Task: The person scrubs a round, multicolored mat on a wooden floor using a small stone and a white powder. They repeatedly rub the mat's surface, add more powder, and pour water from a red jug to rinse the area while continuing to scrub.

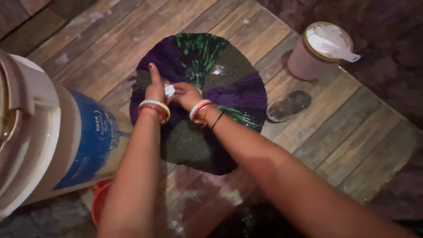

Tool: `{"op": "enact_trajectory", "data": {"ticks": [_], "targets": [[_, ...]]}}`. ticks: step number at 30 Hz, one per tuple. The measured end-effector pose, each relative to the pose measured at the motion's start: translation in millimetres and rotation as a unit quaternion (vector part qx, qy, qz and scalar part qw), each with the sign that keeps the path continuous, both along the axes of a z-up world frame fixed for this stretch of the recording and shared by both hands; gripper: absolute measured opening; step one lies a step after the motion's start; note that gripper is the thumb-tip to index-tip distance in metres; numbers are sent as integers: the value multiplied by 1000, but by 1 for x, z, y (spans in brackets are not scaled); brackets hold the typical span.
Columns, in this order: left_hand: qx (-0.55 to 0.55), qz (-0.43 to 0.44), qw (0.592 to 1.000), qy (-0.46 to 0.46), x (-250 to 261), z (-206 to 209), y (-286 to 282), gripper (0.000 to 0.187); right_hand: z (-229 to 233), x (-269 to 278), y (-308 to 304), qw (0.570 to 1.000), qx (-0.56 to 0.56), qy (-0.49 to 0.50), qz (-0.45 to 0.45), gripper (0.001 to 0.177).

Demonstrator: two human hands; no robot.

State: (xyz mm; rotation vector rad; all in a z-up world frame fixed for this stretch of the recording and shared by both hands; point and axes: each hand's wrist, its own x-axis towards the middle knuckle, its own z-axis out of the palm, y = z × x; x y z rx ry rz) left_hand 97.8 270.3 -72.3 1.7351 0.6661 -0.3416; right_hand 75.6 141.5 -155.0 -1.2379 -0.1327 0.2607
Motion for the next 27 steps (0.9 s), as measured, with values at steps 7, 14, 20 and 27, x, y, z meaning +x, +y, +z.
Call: {"op": "enact_trajectory", "data": {"ticks": [7,14,20,27], "targets": [[235,-100,967,-2,-43,-10,36,121,14,-73,27,956,-237,-156,75,65],[346,-276,886,-139,-136,-79,44,107,73,-146,-25,701,-584,-360,196,96],[460,-167,861,-141,-134,-74,48,111,89,-111,-84,675,-713,-185,30,109],[479,-243,840,-78,-123,-37,19,119,47,-77,-153,651,-749,-126,1,118]]}}
